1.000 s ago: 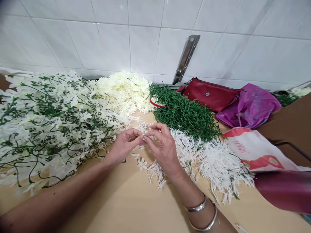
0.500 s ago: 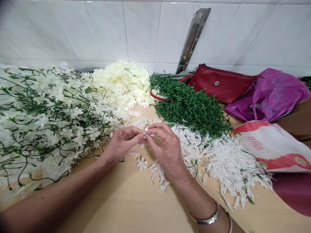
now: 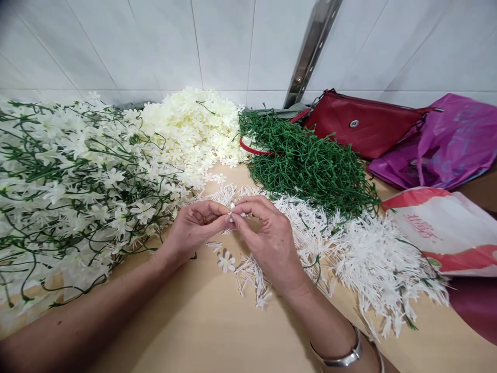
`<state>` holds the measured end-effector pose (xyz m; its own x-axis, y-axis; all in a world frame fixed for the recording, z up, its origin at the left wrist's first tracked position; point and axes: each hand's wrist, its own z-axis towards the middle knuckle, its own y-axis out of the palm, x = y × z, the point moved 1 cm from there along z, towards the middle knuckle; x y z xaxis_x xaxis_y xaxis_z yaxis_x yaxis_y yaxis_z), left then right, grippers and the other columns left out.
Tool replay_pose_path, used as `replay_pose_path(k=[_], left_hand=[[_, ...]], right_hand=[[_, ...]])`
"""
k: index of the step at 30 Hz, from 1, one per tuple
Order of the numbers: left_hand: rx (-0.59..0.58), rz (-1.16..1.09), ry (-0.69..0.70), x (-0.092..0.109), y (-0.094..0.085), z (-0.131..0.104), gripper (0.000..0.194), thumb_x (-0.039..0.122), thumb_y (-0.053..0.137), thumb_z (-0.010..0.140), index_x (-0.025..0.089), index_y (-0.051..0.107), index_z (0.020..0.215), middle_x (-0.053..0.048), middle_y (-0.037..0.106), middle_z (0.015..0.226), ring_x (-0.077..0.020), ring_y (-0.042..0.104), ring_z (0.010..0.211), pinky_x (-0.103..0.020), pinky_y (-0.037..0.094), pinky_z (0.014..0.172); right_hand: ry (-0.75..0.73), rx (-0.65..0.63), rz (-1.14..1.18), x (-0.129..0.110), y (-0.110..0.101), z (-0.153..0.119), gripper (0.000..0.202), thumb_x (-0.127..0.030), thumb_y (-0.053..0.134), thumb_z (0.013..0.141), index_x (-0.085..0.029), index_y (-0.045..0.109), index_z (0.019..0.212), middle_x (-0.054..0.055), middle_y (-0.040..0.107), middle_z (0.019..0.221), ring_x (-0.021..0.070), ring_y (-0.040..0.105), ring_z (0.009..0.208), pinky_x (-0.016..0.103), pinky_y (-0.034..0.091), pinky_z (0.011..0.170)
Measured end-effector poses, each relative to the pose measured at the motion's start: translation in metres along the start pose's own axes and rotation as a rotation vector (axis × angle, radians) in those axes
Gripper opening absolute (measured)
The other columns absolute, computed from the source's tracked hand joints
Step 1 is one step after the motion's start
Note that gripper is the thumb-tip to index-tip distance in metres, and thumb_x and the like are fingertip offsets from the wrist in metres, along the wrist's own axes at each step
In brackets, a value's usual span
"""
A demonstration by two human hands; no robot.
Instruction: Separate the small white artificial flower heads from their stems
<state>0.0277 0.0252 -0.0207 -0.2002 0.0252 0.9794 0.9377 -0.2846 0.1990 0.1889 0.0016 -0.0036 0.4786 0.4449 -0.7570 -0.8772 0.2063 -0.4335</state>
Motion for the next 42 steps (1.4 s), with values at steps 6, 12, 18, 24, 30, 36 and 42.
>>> replay_pose_path(k=[6,12,18,24,30,36,42], left_hand=[[0.029,-0.026,-0.020,-0.002,0.001,0.000,0.021,0.029,0.086,0.071,0.014,0.072,0.077,-0.001,0.074,0.070,-0.0093,0.065,0.064,-0.020,0.052,0.065],[0.047,-0.022,-0.013,-0.002,0.001,-0.002,0.019,0.030,0.082,0.076,0.014,0.073,0.078,-0.002,0.075,0.071,-0.0112,0.068,0.066,-0.022,0.054,0.068],[0.039,-0.033,-0.037,-0.002,0.002,-0.002,0.016,0.029,0.082,0.074,0.015,0.077,0.079,-0.002,0.077,0.073,-0.0128,0.070,0.068,-0.024,0.056,0.071],[0.050,0.008,-0.011,-0.002,0.002,-0.003,0.011,0.024,0.079,0.076,0.014,0.077,0.080,-0.002,0.077,0.073,-0.0109,0.066,0.066,-0.020,0.052,0.068],[0.005,0.137,0.008,0.002,0.003,-0.005,0.015,0.028,0.073,0.080,0.014,0.078,0.083,-0.004,0.077,0.076,-0.0146,0.067,0.069,-0.023,0.051,0.067],[0.000,0.196,0.025,0.008,0.005,-0.008,0.016,0.025,0.068,0.081,0.015,0.080,0.085,-0.005,0.079,0.081,-0.0173,0.069,0.077,-0.025,0.052,0.075],[0.006,0.236,0.011,0.010,0.007,-0.009,0.020,0.025,0.066,0.082,0.013,0.080,0.089,-0.005,0.079,0.080,-0.0166,0.069,0.076,-0.023,0.051,0.073]], right_hand=[[-0.040,0.057,-0.032,-0.005,0.002,-0.001,0.009,-0.015,0.069,0.088,-0.024,0.071,0.089,0.004,0.071,0.097,0.0192,0.069,0.093,0.036,0.057,0.086],[-0.144,0.056,-0.125,-0.006,0.003,-0.001,0.012,-0.014,0.065,0.090,-0.025,0.071,0.090,0.005,0.071,0.099,0.0211,0.069,0.094,0.039,0.057,0.086],[-0.176,0.047,-0.151,-0.005,0.003,-0.001,0.011,-0.013,0.068,0.089,-0.022,0.073,0.092,0.007,0.075,0.102,0.0228,0.071,0.096,0.042,0.057,0.089],[-0.189,0.056,-0.159,-0.006,0.004,-0.001,0.009,-0.013,0.069,0.087,-0.021,0.073,0.089,0.009,0.078,0.101,0.0237,0.071,0.096,0.044,0.057,0.090],[-0.084,0.059,-0.152,-0.007,0.005,-0.002,0.010,-0.012,0.068,0.085,-0.021,0.072,0.084,0.010,0.078,0.101,0.0243,0.071,0.097,0.047,0.055,0.091],[-0.009,0.075,-0.121,-0.005,0.006,-0.004,0.011,-0.012,0.066,0.084,-0.021,0.071,0.081,0.009,0.077,0.102,0.0240,0.072,0.096,0.047,0.054,0.092],[0.077,0.082,-0.050,-0.007,0.010,-0.005,0.012,-0.013,0.065,0.083,-0.021,0.071,0.077,0.007,0.076,0.101,0.0237,0.071,0.097,0.044,0.053,0.093]])
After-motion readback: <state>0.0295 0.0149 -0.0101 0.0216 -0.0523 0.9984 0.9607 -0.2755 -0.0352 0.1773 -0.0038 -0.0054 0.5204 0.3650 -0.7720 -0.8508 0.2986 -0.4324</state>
